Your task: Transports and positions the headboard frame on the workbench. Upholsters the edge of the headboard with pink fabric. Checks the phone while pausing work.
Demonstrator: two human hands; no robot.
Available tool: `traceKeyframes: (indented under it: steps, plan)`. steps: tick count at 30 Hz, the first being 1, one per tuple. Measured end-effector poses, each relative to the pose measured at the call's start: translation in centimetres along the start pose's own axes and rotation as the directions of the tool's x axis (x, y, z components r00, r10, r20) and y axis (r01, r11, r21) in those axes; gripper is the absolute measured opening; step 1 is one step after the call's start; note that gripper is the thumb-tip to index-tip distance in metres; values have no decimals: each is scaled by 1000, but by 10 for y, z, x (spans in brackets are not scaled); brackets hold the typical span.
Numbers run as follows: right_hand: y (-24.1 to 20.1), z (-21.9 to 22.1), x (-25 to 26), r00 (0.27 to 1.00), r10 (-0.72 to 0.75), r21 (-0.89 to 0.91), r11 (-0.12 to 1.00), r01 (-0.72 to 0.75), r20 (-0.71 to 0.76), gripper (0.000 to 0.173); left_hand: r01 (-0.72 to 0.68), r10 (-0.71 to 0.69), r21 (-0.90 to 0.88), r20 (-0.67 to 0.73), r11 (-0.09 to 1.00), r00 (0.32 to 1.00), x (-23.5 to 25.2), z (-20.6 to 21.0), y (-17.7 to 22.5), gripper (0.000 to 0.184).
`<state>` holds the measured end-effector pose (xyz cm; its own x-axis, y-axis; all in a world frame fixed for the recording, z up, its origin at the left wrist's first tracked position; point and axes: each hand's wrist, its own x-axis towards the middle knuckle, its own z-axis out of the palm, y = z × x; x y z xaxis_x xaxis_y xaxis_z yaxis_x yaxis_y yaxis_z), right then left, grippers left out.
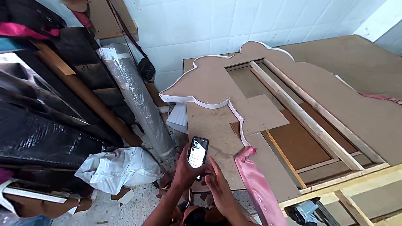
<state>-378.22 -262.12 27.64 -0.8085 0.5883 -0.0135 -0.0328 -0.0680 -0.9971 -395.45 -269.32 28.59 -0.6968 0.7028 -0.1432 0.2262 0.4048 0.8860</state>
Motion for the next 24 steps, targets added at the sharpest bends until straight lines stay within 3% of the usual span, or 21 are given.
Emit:
traceKeyframes:
  steps: [5, 13, 24]
  plan:
    - [-11, 34, 11, 994, -103, 58, 993, 105, -28, 77, -52, 49, -189, -21, 981, 999, -4, -30, 3, 112]
    - [-26, 63, 23, 983, -158, 30, 986, 161, -89, 66, -61, 80, -264, 62, 963, 995, -3, -69, -1, 115]
    - [-37, 62, 27, 965, -239, -59, 970, 234, -109, 71, -65, 98, -475, 45, 877, 994, -8, -67, 11, 108]
